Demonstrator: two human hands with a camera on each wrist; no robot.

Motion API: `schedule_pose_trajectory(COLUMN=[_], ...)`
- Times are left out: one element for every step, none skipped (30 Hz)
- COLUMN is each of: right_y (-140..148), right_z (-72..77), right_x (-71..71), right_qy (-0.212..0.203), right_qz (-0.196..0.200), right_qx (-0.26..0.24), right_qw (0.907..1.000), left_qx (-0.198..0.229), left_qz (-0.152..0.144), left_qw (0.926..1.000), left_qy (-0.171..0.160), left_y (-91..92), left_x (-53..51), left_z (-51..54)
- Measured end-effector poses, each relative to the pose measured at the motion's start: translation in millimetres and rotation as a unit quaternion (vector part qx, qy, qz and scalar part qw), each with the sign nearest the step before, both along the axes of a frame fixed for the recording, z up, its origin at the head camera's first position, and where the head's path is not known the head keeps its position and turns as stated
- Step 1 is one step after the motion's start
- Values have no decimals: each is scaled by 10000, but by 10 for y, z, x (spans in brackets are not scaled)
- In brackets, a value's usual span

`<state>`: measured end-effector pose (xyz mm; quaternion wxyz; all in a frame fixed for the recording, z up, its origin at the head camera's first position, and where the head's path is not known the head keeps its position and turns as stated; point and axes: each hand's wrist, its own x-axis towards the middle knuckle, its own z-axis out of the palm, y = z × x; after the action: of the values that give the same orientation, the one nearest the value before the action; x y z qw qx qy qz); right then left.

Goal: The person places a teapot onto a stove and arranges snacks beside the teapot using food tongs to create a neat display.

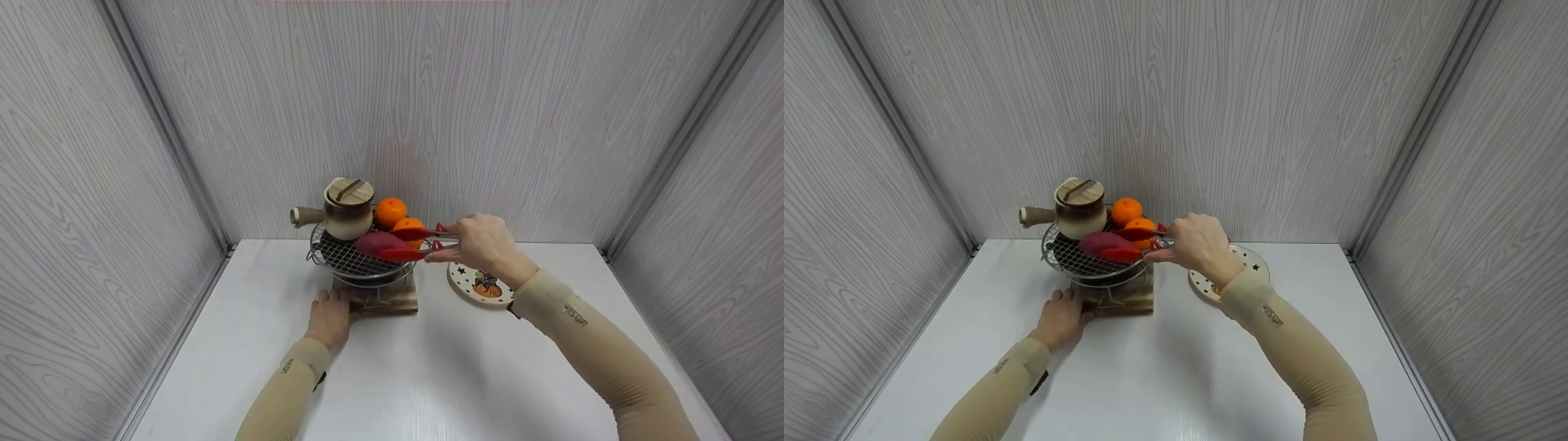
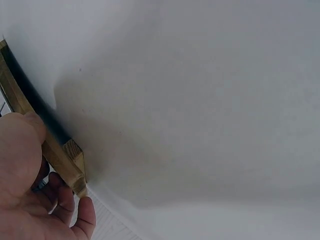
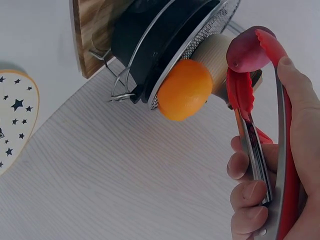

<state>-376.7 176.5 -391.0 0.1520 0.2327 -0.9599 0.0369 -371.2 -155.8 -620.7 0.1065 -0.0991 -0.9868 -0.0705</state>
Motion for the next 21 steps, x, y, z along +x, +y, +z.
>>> schedule_pose_trajectory(right_y=[-13, -27, -41, -56, -70, -85, -102, -121, -140, -157, -174, -192, -208, -224, -237, -250, -262, -275, -287, -300, -312], right_z=[-9, -17, -25, -30, -36, -44, -50, -56, -62, -70, -78, -88, -97, -106, -116, -125, -133, -142, -148, -154, -159], right_x=[1, 1, 0, 2, 3, 1, 1, 1, 0, 0, 2, 2, 3, 3, 2, 2, 0, -3, -7, -10, -14], right_qy=[5, 13, 5, 4, -2, -10, -30, -51, -81, -111, -130, -147, -160, -164, -177, -186, -196, -224, -263, -311, -363], right_qz=[4, 3, 14, 21, 32, 43, 60, 74, 85, 86, 76, 61, 49, 40, 33, 34, 34, 37, 38, 19, -9], right_qx=[23, 26, 3, 3, -4, 8, 12, 5, 8, 9, 32, 53, 57, 57, 57, 49, 44, 7, -22, -28, -35], right_qw=[10000, 10000, 10000, 10000, 10000, 10000, 10000, 10000, 9999, 9999, 9999, 9999, 9998, 9998, 9998, 9998, 9998, 9997, 9996, 9995, 9993], left_qx=[11, 9, 8, 7, -2, -4, -3, 19, 40, 64, 95, 110, 116, 115, 103, 114, 110, 96, 101, 105, 147], left_qz=[9, 17, 24, 30, 31, 36, 35, 32, 28, 22, 15, 12, 5, 2, -1, -2, -1, 2, -1, -5, -10], left_qw=[10000, 10000, 10000, 10000, 10000, 10000, 10000, 10000, 10000, 10000, 9999, 9999, 9998, 9997, 9995, 9993, 9991, 9989, 9989, 9989, 9990], left_qy=[-18, -15, -16, -36, -46, -49, -50, -30, -13, 19, 60, 118, 173, 237, 306, 360, 414, 454, 458, 453, 413], left_y=[2, 3, 4, 4, 5, 5, 5, 3, 2, 2, 1, 0, 0, 0, 1, 2, 3, 5, 8, 11, 13], left_x=[-1, -2, -4, -6, -6, -6, -6, -5, -2, 2, 7, 13, 19, 26, 30, 35, 35, 35, 30, 26, 21], left_z=[1, -1, -4, -7, -10, -14, -16, -21, -24, -27, -30, -34, -37, -39, -42, -42, -44, -45, -45, -44, -44])
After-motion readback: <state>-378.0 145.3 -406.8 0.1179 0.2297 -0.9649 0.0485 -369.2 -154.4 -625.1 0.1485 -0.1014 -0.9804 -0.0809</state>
